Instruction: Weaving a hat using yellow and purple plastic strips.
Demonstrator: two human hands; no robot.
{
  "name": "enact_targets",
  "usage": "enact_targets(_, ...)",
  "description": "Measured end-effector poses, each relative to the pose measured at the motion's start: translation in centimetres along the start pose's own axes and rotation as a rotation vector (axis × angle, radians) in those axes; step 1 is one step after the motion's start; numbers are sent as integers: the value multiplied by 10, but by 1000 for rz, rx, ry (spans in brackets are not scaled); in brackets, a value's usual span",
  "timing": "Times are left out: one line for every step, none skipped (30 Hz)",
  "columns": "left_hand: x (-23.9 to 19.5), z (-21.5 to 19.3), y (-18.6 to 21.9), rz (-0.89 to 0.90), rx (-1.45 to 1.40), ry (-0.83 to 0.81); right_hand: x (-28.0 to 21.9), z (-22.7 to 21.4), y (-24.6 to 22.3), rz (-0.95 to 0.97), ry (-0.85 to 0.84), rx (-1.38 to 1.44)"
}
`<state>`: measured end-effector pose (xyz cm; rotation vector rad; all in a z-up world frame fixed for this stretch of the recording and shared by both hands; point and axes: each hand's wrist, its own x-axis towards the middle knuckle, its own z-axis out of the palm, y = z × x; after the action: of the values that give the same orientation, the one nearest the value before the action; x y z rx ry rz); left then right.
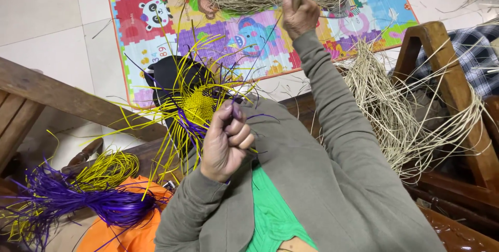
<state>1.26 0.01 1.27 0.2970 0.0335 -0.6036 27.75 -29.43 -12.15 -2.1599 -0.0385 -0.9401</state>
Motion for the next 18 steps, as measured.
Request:
enact_targets(-4,3,3,-2,-2,3,-3,0,16,3,-3,-2)
enact_targets(-9,7,6,11,-8,3,-5,-1,32,35,-17,-30)
enact_targets(-12,11,10,24,-11,-2,-5,-2,49,63,-28,-58)
enact_targets(-16,14,14,23,-11,-4,-5,-6,56,62,-27,-60)
enact_targets(-20,18,18,38,-20,1,-7,-9,64,109,-31,-103)
enact_targets(-25,21,22,53,-28,6,-9,-13,72,157,-35,-147)
enact_targets(-30,27,27,51,-27,5,-8,-19,75,158,-32,-148)
enact_targets(-35,33,33,79,-36,15,-8,-24,79,151,-12,-213)
enact_targets(-41,39,38,107,-46,26,-9,-30,83,144,6,-279)
enact_targets(-48,41,43,106,-45,27,-10,-34,95,145,7,-279)
enact_targets(-55,43,47,154,-47,15,-11,-38,107,188,7,-294)
enact_targets(-62,44,52,203,-50,4,-12,-42,120,231,6,-310)
enact_targets(-68,43,56,203,-51,6,-13,-47,125,232,4,-311)
enact_targets(-75,42,60,256,-59,-38,-15,-53,130,249,17,-314)
enact_targets(-81,41,64,309,-67,-82,-15,-58,135,265,32,-317)
enact_targets(-89,36,70,309,-67,-82,-15,-63,140,265,31,-317)
enact_targets(-98,32,76,368,-28,-96,-16,-67,144,261,39,-354)
enact_targets(-106,27,82,427,11,-110,-16,-72,149,256,48,-390)
